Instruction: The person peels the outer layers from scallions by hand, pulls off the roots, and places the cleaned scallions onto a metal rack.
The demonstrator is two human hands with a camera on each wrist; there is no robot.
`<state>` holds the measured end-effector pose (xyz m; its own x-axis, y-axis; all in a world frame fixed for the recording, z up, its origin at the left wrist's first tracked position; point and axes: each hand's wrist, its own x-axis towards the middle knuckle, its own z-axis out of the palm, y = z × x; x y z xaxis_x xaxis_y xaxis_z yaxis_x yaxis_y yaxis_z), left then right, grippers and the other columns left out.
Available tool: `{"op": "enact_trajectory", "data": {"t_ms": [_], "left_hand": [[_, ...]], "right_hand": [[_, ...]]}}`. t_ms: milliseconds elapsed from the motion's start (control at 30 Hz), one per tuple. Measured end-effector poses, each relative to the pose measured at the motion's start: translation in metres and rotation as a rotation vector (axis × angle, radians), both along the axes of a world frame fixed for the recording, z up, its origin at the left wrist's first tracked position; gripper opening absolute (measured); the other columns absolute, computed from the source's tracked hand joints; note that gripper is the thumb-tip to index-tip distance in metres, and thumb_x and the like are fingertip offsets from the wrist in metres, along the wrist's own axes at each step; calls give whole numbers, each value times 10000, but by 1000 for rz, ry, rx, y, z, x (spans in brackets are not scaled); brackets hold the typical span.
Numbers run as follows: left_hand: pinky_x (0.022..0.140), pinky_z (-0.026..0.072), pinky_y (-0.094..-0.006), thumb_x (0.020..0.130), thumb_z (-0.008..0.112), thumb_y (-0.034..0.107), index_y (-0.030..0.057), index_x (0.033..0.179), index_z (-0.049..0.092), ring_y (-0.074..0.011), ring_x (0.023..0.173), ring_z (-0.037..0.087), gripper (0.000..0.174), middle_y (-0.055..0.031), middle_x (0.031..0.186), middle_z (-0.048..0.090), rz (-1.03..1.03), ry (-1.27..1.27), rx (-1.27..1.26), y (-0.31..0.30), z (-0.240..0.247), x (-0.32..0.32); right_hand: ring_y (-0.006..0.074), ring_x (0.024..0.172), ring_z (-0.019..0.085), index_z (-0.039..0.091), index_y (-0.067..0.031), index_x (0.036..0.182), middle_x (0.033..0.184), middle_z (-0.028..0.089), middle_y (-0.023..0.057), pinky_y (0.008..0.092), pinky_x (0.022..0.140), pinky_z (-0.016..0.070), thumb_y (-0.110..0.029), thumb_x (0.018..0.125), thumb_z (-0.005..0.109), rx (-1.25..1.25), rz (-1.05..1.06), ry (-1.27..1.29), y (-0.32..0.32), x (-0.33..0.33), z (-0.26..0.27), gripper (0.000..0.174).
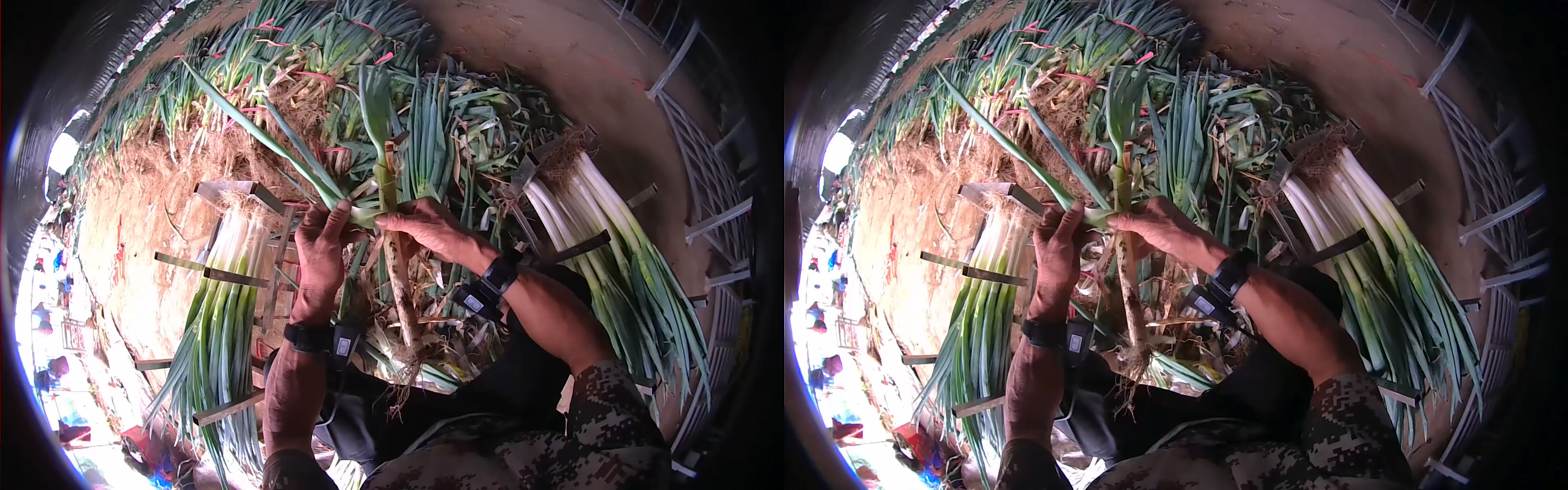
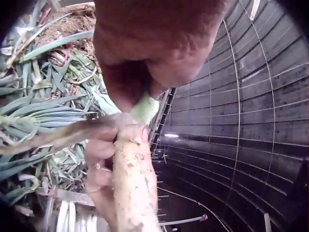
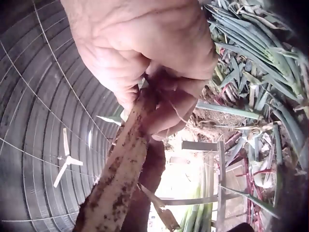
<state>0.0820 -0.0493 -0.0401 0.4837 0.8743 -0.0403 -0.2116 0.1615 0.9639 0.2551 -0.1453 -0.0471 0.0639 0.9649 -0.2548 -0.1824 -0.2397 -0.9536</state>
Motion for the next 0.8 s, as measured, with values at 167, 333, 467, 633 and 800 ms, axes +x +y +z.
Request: {"op": "enact_trajectory", "data": {"t_ms": [167, 333, 467, 633, 800], "left_hand": [[586, 556, -237, 952, 677, 216, -20, 1058, 640, -126, 630, 652, 262, -76, 851, 690, -15, -2, -99, 2, -3, -15], [452, 428, -237, 928, 714, 339, -1, 869, 675, -94, 496, 572, 347, -34, 644, 633, -273, 485, 23, 21, -12, -30], [450, 409, -240, 914, 735, 309, 19, 841, 680, -84, 492, 554, 304, -16, 624, 616, -274, 598, 123, 22, -11, -33], [585, 477, -222, 925, 717, 184, 35, 1056, 683, -99, 701, 643, 202, -32, 832, 692, -70, -21, -45, 14, 1, -17], [780, 577, -308, 935, 682, 111, 51, 1174, 655, -160, 929, 673, 247, -47, 1030, 706, -131, -331, -83, 20, 17, -14]], "right_hand": [[50, 590, 550, 712, -13, 930, 673, 604, -14, 240, 511, 429, -429, 907, 717, 174, 1, -391, -1, -2, 2, 417], [27, 530, 487, 713, -2, 939, 674, 611, -13, 229, 450, 355, -340, 917, 729, 223, -18, -339, -5, -6, 3, 339], [33, 567, 557, 697, 18, 960, 685, 646, 18, 237, 470, 422, -270, 929, 722, 256, 4, -292, -8, -8, 2, 291], [60, 610, 597, 662, 29, 922, 675, 649, 45, 270, 507, 453, -236, 917, 737, 432, -3, -450, -6, -12, -10, 275], [58, 582, 537, 568, 24, 792, 597, 576, 93, 299, 490, 416, -199, 878, 773, 492, 36, -679, -9, -22, -10, 315]]}}
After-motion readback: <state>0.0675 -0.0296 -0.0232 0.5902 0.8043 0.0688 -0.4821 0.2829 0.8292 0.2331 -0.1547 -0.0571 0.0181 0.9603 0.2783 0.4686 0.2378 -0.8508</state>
